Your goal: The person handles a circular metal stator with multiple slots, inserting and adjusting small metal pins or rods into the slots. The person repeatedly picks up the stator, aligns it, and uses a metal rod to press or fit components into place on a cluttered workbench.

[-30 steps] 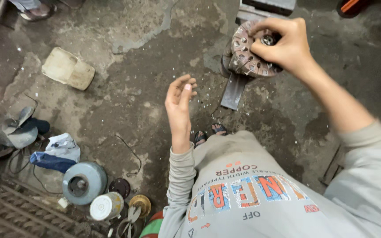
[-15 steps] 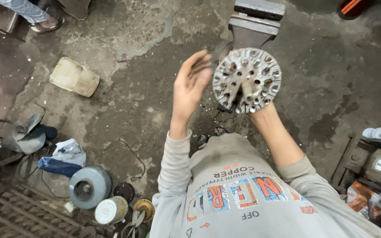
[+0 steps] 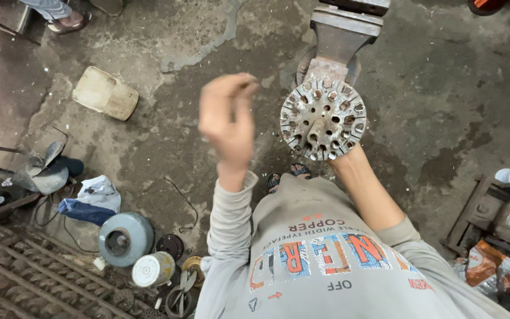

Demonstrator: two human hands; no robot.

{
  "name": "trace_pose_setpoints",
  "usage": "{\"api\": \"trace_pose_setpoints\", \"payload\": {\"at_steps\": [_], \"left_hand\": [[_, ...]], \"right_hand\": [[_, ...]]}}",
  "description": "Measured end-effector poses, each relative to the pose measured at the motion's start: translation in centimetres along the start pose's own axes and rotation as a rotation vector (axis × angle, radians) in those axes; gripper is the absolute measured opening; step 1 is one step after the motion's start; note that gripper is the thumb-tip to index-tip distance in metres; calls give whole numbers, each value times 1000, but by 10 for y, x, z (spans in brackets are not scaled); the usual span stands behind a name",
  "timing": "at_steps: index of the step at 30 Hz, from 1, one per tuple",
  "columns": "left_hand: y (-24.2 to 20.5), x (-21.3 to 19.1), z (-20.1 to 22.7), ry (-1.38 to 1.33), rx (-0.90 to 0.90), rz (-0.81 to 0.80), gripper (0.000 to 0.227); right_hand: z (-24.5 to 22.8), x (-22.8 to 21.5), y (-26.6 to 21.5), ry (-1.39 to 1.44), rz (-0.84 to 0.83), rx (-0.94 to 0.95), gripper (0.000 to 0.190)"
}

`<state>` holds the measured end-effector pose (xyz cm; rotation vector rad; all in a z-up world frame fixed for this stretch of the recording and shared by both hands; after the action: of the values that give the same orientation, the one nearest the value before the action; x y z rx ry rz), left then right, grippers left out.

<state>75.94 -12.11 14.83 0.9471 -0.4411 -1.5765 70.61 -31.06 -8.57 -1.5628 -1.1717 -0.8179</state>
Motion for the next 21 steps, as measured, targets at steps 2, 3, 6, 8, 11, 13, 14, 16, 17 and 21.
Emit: {"api": "trace_pose_setpoints", "payload": {"at_steps": [2, 3, 6, 8, 11, 13, 14, 16, 17, 21], "left_hand": [[-5, -15, 5, 76, 2, 29, 29], [-9, -13, 14, 127, 83, -25, 34], [-27, 17, 27, 76, 186, -243, 37], [-35, 33, 23, 20, 178, -332, 29], [-35, 30, 8, 40, 144, -285, 17], [-29, 13, 3, 109, 145, -148, 17], [-29, 10, 0, 107, 107, -130, 15], [-30, 7, -2, 100, 32, -100, 11], [-32, 17, 8, 75, 121, -160, 17], [-40, 59, 19, 5, 192, -335, 24]], "right_hand": [[1, 0, -4, 7, 10, 14, 38], [1, 0, -5, 14, 18, 10, 38], [-5, 6, -7, -3, 42, -8, 37], [-8, 11, -8, -27, 47, -21, 37], [-9, 11, -13, -17, 85, -23, 36], [-11, 3, -15, -8, 133, -28, 36], [-13, -1, -15, 0, 163, -36, 36], [-15, -7, -13, -14, 167, -44, 36], [-16, -6, -10, -48, 127, -51, 35], [-17, -10, -3, -56, 34, -28, 28]]}}
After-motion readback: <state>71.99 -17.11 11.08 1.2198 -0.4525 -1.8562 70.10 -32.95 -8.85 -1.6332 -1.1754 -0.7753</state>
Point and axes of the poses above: each hand's wrist, its own y-axis towards the middle knuckle, its own x-axis out of the palm, z = x × y, the point moved 8 cm from there along y, towards the middle knuckle, and after that the axes turned 8 degrees about x, right-handed, at the moved point
